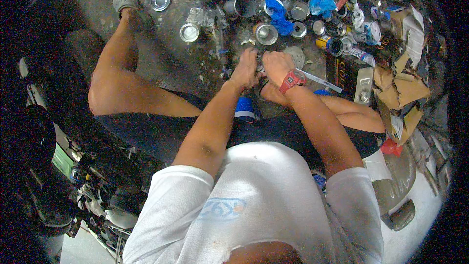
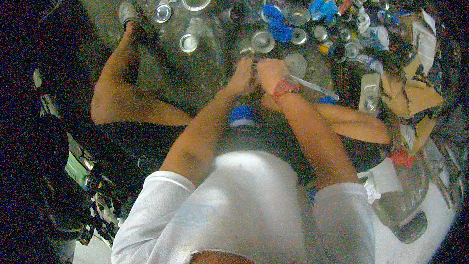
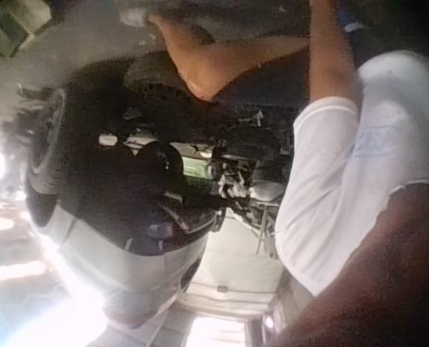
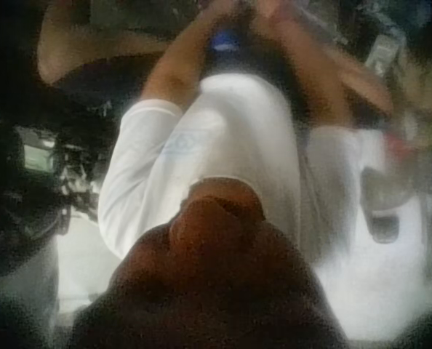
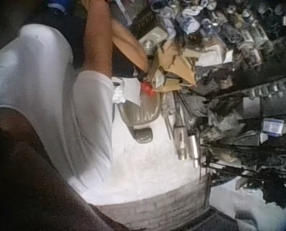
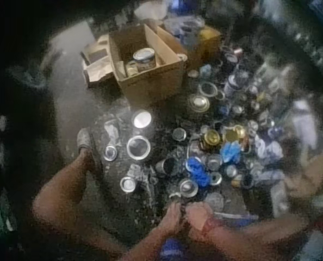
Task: The person sits on the floor and opens several metal cans using a manual can opener. They pick up cans from a pile, position the opener, and rotate the handle to cut the lids, then set the opened cans aside.
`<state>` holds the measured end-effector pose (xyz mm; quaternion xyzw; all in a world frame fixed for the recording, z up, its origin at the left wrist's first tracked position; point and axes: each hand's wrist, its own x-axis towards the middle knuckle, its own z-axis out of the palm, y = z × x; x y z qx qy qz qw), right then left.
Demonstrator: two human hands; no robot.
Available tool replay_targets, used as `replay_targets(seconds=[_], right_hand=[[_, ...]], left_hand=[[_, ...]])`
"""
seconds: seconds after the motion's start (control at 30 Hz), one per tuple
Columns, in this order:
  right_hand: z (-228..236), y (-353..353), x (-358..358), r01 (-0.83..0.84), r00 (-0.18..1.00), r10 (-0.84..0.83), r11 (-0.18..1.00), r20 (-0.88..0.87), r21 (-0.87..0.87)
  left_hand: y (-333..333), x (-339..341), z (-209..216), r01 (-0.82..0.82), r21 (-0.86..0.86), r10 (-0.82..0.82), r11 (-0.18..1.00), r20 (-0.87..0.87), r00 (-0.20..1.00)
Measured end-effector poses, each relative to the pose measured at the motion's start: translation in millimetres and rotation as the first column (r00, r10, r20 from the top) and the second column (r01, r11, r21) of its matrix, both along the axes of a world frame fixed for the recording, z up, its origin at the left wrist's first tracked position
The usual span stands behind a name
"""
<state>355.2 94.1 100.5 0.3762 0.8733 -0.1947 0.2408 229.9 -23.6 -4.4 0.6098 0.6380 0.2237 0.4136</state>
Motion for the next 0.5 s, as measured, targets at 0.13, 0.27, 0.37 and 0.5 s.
replay_targets(seconds=[0.13,0.27,0.37,0.5], right_hand=[[1,1,0,0.029,1.0,-0.029,0.998,-0.001,0.05],[1,2,2,-0.042,0.995,0.045,0.998,0.085,-0.042],[4,3,-4,-0.065,0.988,0.081,0.991,0.132,-0.12],[7,12,-4,0.05,0.992,-0.025,0.976,0.123,-0.213]], left_hand=[[4,1,3,0.002,-0.014,-0.002,1.0,0.019,1.0],[5,0,3,0.004,-0.058,-0.002,0.998,0.042,0.999],[4,0,-4,0.022,-0.008,-0.022,1.0,-0.014,1.0],[3,-2,4,0.02,-0.071,-0.019,0.997,0.015,1.0]])
